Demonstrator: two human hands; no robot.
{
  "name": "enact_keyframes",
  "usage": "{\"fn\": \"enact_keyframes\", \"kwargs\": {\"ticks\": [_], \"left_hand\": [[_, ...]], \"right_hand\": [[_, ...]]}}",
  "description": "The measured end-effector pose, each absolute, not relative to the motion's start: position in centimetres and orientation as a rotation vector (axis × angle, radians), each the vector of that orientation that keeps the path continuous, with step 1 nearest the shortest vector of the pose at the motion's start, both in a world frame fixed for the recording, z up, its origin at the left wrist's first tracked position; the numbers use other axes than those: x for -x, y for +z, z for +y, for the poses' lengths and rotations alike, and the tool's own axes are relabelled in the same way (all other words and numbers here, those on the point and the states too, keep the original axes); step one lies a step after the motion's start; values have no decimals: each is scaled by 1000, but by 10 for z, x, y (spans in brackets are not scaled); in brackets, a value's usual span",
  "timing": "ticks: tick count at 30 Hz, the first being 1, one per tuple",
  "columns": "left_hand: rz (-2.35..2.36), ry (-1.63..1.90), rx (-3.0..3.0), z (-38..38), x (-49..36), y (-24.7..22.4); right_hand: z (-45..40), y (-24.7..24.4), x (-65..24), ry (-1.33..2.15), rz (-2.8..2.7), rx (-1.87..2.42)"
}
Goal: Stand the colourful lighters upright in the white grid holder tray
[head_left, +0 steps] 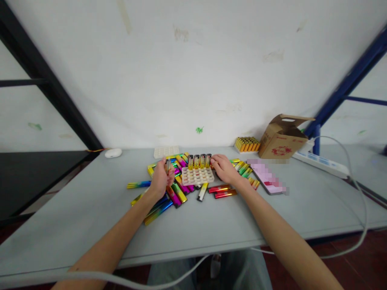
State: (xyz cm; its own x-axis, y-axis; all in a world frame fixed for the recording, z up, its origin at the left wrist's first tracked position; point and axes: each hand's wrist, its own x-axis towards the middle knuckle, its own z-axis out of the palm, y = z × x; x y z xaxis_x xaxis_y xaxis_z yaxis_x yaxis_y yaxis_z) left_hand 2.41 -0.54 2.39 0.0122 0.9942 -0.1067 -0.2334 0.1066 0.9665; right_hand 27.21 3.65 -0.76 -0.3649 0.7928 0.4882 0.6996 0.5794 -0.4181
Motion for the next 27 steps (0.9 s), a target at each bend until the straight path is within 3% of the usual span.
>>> {"fn": "enact_keyframes", "kwargs": {"ticks": [27], "left_hand": [[772, 1353, -1113, -6, -28, 18]], "right_hand": [[36, -6, -272, 192, -2133, 1195]]}}
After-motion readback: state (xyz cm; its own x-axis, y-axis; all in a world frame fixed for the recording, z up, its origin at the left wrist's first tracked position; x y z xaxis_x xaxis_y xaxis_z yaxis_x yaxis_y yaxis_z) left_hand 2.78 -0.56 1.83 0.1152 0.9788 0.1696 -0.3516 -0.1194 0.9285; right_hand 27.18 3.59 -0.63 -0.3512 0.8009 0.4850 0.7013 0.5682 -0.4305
